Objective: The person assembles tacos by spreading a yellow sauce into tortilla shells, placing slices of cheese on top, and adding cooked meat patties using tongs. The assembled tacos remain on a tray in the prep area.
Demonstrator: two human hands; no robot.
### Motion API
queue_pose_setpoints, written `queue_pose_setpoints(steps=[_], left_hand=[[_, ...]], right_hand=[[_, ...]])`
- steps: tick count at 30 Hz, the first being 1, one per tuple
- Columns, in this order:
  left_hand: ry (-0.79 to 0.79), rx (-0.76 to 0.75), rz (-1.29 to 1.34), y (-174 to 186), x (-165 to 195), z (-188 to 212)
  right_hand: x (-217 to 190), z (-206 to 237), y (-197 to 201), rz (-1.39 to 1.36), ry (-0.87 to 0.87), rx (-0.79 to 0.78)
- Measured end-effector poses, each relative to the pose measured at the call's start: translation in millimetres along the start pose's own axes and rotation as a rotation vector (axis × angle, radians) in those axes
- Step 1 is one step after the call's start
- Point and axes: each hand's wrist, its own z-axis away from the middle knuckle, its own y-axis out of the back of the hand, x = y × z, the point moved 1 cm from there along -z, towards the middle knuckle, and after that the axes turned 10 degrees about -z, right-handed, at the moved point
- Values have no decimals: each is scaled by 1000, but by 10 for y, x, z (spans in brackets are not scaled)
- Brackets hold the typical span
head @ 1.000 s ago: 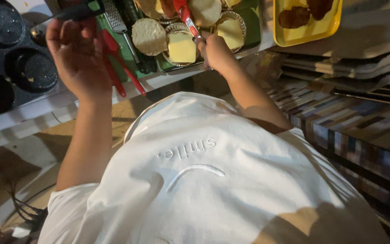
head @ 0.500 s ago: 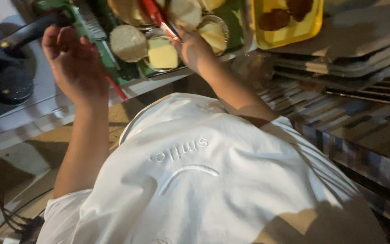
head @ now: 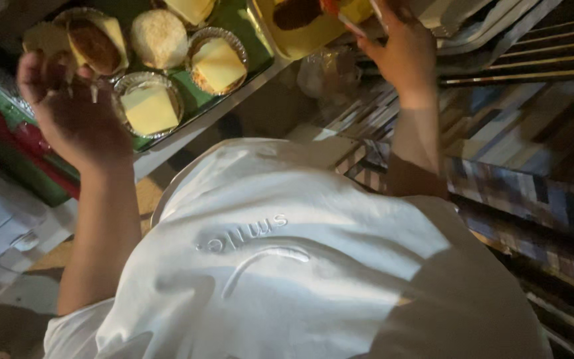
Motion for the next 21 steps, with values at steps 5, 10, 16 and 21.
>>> queue_pose_setpoints(steps=[5,10,16,21], left_hand=[[3,-30,-12,-222,-101,-14],[5,-4,-41,-178,-123,64],[-24,7,-4,-61,-156,125],[-22,1,23,-2,-161,139]], right_hand=[[400,80,-86,-1,2,-31],[511,59,-115,56,-32,-82],[572,-32,-45,-1,-8,-96],[909,-138,-16,-454,-457,-230]])
